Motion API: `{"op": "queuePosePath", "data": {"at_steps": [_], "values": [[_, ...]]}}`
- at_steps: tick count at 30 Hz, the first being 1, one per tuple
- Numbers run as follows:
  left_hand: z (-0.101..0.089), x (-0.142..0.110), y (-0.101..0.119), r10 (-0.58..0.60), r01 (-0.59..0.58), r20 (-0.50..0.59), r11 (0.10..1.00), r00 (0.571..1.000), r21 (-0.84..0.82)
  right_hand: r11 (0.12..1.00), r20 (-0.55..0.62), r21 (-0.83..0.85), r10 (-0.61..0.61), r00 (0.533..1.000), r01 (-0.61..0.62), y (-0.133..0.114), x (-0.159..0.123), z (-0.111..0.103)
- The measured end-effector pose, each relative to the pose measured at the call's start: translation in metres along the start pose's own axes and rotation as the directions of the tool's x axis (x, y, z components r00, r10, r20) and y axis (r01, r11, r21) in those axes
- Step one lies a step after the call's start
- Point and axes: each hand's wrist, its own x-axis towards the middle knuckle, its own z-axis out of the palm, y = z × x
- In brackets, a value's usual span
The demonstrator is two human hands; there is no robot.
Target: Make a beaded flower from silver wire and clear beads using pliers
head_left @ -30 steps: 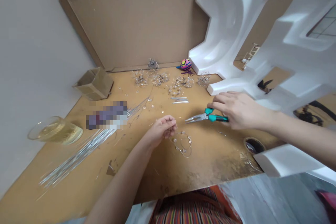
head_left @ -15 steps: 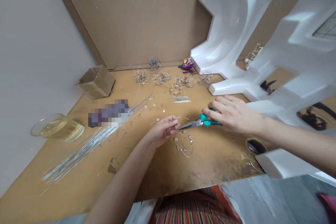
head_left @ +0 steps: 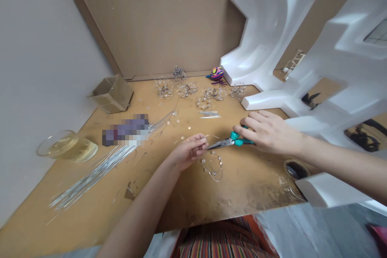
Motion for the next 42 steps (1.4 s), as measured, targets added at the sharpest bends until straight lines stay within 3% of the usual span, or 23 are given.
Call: {"op": "queuePosePath", "data": {"at_steps": [18, 23, 27, 30, 32, 34, 36, 39, 42], "values": [[0.001, 0.001, -0.001, 0.003, -0.003, 0.001, 1.0, 1.0, 0.019, 1.0, -0.028, 0.008, -0.001, 1.0, 0.001, -0.001, 0.002, -0.004], [0.003, 0.0, 0.002, 0.021, -0.009, -0.087, 0.99, 0.996, 0.139, 0.998, -0.001, 0.067, 0.019, 1.0, -0.019, -0.001, 0.001, -0.003], [0.005, 0.0, -0.001, 0.111, -0.054, -0.159, 0.944, 0.981, 0.326, 0.987, 0.084, 0.146, 0.052, 0.995, -0.064, -0.004, 0.0, -0.003], [0.01, 0.0, -0.007, 0.271, -0.114, -0.188, 0.804, 0.944, 0.584, 0.954, 0.232, 0.243, 0.12, 0.965, -0.177, -0.009, 0.0, -0.003], [0.015, -0.002, -0.011, 0.417, -0.163, -0.124, 0.588, 0.901, 0.792, 0.911, 0.352, 0.298, 0.171, 0.92, -0.284, -0.012, 0.0, -0.003], [0.018, -0.004, -0.013, 0.513, -0.207, 0.008, 0.331, 0.858, 0.92, 0.864, 0.45, 0.34, 0.197, 0.871, -0.371, -0.014, 0.001, -0.003], [0.02, -0.005, -0.014, 0.54, -0.23, 0.093, 0.191, 0.837, 0.954, 0.825, 0.502, 0.365, 0.215, 0.837, -0.431, -0.015, 0.001, -0.003], [0.016, -0.003, -0.013, 0.574, -0.186, 0.016, 0.239, 0.819, 0.953, 0.777, 0.513, 0.404, 0.244, 0.823, -0.483, -0.015, 0.001, -0.002], [0.007, 0.003, -0.013, 0.581, -0.136, -0.166, 0.44, 0.797, 0.887, 0.723, 0.479, 0.496, 0.234, 0.846, -0.481, -0.016, -0.002, 0.001]]}}
